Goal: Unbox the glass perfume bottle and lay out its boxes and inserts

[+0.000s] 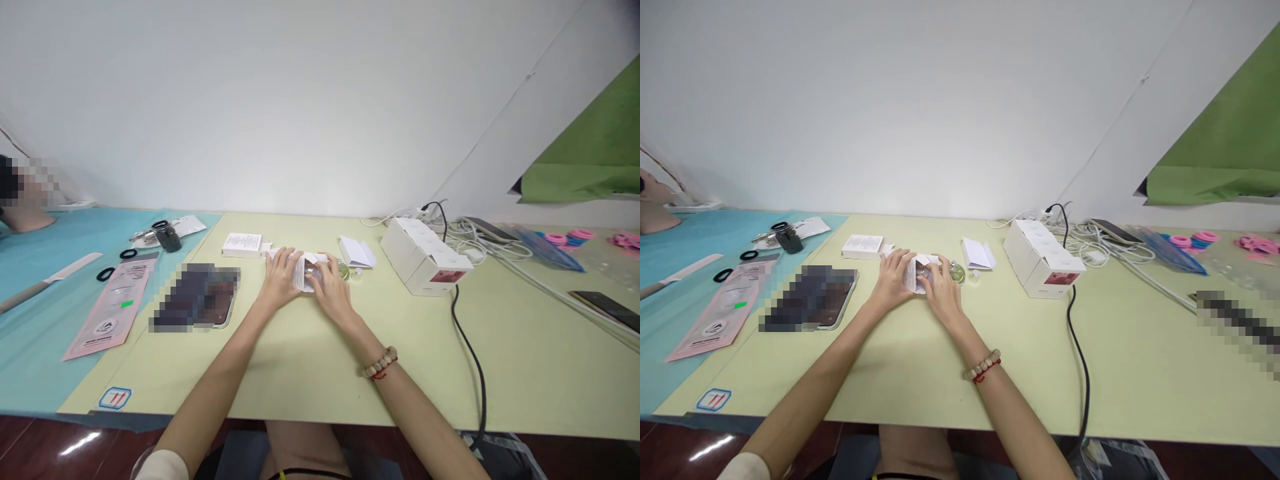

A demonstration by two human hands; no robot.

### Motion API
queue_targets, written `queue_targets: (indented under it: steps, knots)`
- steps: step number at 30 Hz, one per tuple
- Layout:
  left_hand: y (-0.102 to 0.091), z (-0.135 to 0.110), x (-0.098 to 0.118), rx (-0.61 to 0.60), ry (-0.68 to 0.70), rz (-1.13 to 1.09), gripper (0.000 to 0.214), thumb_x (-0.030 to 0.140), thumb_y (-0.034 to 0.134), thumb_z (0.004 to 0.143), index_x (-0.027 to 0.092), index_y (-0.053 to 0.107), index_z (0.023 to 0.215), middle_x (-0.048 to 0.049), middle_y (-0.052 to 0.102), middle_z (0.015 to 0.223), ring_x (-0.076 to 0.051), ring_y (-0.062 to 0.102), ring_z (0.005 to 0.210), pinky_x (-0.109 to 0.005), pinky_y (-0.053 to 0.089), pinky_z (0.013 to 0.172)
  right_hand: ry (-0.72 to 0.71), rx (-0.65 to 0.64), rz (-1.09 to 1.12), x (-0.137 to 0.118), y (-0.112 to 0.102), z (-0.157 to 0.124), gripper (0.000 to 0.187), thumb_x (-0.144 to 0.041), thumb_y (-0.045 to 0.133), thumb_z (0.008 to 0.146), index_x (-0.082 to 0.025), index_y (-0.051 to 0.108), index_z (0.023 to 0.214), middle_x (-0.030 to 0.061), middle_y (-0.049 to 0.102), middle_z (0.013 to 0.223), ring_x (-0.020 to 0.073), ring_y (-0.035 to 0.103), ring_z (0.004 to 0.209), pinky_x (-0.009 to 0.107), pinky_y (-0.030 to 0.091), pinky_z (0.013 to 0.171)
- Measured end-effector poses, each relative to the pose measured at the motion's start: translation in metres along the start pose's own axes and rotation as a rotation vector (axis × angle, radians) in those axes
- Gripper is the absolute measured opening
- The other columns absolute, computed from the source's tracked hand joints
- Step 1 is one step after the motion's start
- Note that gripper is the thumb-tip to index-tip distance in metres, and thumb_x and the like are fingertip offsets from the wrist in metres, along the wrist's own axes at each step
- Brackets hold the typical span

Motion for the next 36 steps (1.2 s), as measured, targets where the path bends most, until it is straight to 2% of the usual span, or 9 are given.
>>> queue_targets:
  steps: [4,7,12,17,23,27,31,33,36]
  knots:
    - [-0.007,0.002,-0.004,0.058,-0.054,-0.043,0.071,0.041,0.063,0.067,0.02,0.035,0.129,-0.0108,0.04,0.129,-0.025,0.031,0.124,-0.047,0.015,0.106,0.09,0.214,0.277,0.014,-0.019,0.004,0.034,-0.041,0.03,0.092,-0.016,0.049,0.108,0.0102,0.043,0.122,0.0157,0.052,0.098,0.026,0.045,0.069]
    - [-0.013,0.005,-0.012,0.166,-0.123,-0.098,0.072,0.045,0.065,0.066,0.019,0.036,0.126,-0.0109,0.044,0.123,-0.024,0.037,0.119,-0.04,0.025,0.103,0.146,0.241,0.411,0.024,-0.025,0.008,0.037,-0.044,0.033,0.091,-0.016,0.044,0.113,0.0108,0.046,0.117,0.0141,0.054,0.09,0.025,0.045,0.065]
    - [-0.018,0.004,-0.029,0.355,-0.243,-0.136,0.078,0.053,0.065,0.064,0.015,0.034,0.125,-0.0124,0.046,0.119,-0.023,0.041,0.112,-0.036,0.032,0.097,0.083,-0.003,0.273,0.011,-0.005,0.004,0.032,-0.044,0.038,0.09,-0.019,0.049,0.108,0.0054,0.053,0.105,0.0126,0.056,0.083,0.025,0.042,0.067]
    - [-0.018,0.001,-0.032,0.401,-0.29,-0.118,0.081,0.053,0.065,0.063,0.015,0.032,0.126,-0.0117,0.046,0.118,-0.022,0.042,0.111,-0.035,0.032,0.097,0.005,-0.246,0.052,-0.001,0.028,-0.008,0.025,-0.037,0.041,0.09,-0.021,0.049,0.108,0.0041,0.055,0.103,0.0164,0.053,0.091,0.029,0.04,0.07]
    - [-0.019,0.0,-0.024,0.392,-0.323,-0.094,0.08,0.054,0.064,0.065,0.013,0.032,0.126,-0.0132,0.044,0.121,-0.024,0.039,0.115,-0.036,0.03,0.099,-0.055,-0.307,-0.041,-0.003,0.039,-0.011,0.023,-0.036,0.045,0.088,-0.023,0.052,0.105,0.0037,0.055,0.102,0.0193,0.05,0.097,0.03,0.038,0.07]
    - [-0.019,0.0,-0.027,0.391,-0.353,-0.091,0.082,0.054,0.064,0.064,0.012,0.032,0.126,-0.0144,0.044,0.121,-0.026,0.04,0.114,-0.037,0.03,0.098,-0.007,-0.262,-0.006,-0.003,0.03,-0.008,0.028,-0.044,0.041,0.089,-0.022,0.054,0.099,0.0028,0.057,0.096,0.0174,0.053,0.091,0.029,0.035,0.066]
    - [-0.019,0.0,-0.031,0.409,-0.381,-0.106,0.084,0.057,0.065,0.062,0.014,0.032,0.126,-0.0131,0.044,0.121,-0.024,0.039,0.115,-0.036,0.031,0.098,0.041,-0.178,0.072,-0.003,0.011,-0.002,0.032,-0.046,0.04,0.089,-0.021,0.057,0.1,0.0019,0.057,0.095,0.0106,0.054,0.069,0.026,0.036,0.063]
    - [-0.019,-0.001,-0.032,0.42,-0.398,-0.11,0.085,0.058,0.065,0.061,0.015,0.032,0.126,-0.0121,0.045,0.121,-0.023,0.039,0.115,-0.035,0.03,0.098,0.032,-0.058,0.133,-0.001,-0.004,0.003,0.031,-0.044,0.044,0.087,-0.022,0.057,0.105,0.0018,0.056,0.098,0.0077,0.053,0.064,0.024,0.038,0.063]
    - [-0.019,-0.001,-0.031,0.415,-0.415,-0.116,0.085,0.058,0.066,0.06,0.016,0.033,0.126,-0.0111,0.045,0.121,-0.023,0.04,0.115,-0.035,0.03,0.098,0.074,0.217,0.209,0.016,-0.031,0.011,0.031,-0.041,0.05,0.084,-0.02,0.057,0.106,0.0016,0.055,0.091,0.0063,0.049,0.059,0.021,0.039,0.058]
Point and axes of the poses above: each hand's wrist, its own z-axis towards the middle knuckle, its own y-axis out of the palm, x = y × z, the point moved 6 cm from there along z, towards the middle knuckle
